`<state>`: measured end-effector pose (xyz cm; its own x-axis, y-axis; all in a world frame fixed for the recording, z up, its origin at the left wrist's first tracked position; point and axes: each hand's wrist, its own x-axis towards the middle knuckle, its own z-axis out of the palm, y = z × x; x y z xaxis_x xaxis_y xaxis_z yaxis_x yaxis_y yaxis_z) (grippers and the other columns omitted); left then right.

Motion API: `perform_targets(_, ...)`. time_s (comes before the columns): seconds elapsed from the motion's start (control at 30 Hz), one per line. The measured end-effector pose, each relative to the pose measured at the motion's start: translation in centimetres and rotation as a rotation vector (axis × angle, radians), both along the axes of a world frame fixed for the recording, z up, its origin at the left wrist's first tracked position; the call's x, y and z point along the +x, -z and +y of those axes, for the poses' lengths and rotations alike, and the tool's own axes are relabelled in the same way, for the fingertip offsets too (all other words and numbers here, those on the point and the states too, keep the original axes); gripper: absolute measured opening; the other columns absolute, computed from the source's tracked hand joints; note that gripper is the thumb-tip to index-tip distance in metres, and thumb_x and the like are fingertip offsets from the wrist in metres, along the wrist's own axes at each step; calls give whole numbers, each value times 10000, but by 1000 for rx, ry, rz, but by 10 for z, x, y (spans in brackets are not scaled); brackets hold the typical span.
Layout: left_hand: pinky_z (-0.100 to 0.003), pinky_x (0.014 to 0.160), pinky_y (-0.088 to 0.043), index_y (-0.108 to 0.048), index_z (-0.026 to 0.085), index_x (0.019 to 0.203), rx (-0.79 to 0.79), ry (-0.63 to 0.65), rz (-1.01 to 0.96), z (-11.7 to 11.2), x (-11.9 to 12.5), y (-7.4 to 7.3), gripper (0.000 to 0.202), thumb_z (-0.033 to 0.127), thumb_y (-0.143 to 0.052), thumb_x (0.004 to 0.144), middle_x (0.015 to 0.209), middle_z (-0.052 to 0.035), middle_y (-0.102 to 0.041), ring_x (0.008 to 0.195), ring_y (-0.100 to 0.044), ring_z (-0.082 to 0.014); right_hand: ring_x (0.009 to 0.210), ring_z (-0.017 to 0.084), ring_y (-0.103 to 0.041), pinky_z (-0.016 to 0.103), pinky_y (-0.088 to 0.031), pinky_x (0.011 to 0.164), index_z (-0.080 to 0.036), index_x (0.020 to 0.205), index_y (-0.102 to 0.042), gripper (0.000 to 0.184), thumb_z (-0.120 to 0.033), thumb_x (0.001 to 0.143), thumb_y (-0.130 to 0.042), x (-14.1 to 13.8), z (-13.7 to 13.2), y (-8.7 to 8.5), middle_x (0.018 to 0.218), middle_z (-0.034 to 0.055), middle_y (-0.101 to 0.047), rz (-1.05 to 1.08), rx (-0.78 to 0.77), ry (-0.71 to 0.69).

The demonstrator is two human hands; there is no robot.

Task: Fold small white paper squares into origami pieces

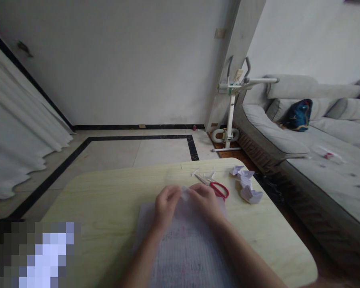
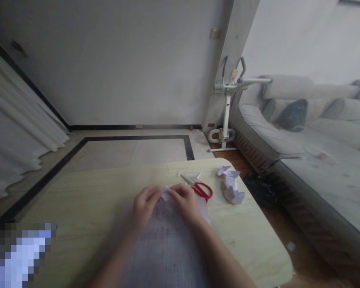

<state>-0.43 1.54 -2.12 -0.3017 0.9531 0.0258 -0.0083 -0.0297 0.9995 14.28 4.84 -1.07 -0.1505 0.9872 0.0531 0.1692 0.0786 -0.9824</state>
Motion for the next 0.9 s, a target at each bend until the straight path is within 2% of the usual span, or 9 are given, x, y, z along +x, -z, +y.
perform_targets(0.1,-249,665,-529,-636,141,1008,-19,-7,-39,0,1,1,314,310,-691,749,772,-44,-733,697,-683,-170,694,178,-630,272,-487,634,-158,788,-683,204,-359,749,-687,0,0,3,736,41,-687,45,15,-5)
perform_targets(0.2,-265,692,-541,-647,139,979,-25,6,-46,0,1,2,282,315,-681,761,833,-66,-739,733,-693,-179,718,183,-645,274,-493,635,-180,929,-690,264,-374,750,-691,0,1,2,795,41,-705,82,-8,-29)
perform_targets(0.37,-282,754,-540,-678,140,885,22,28,-1,1,1,3,220,331,-665,778,867,-77,-736,815,-694,-199,702,191,-655,269,-490,628,-202,750,-729,229,-420,775,-664,0,1,-3,720,22,-710,-17,-27,-81)
perform_targets(0.57,-270,732,-536,-702,147,938,-11,105,-20,0,0,4,270,354,-676,767,886,-66,-742,791,-692,-189,687,193,-651,267,-484,626,-165,743,-722,225,-382,771,-669,3,2,-1,717,39,-717,0,4,-35)
perform_targets(0.73,-238,661,-509,-726,143,809,-14,96,78,0,-2,0,217,346,-658,777,719,-38,-727,701,-671,-172,692,189,-653,265,-485,633,-158,758,-727,221,-370,777,-666,3,3,1,724,43,-721,-5,30,-40)
perform_targets(0.9,-236,648,-492,-725,150,717,-20,102,105,-1,-4,-5,208,335,-651,777,674,-28,-718,675,-658,-167,727,195,-661,270,-490,650,-157,819,-737,235,-376,784,-658,4,3,0,775,51,-732,-2,-1,-80)
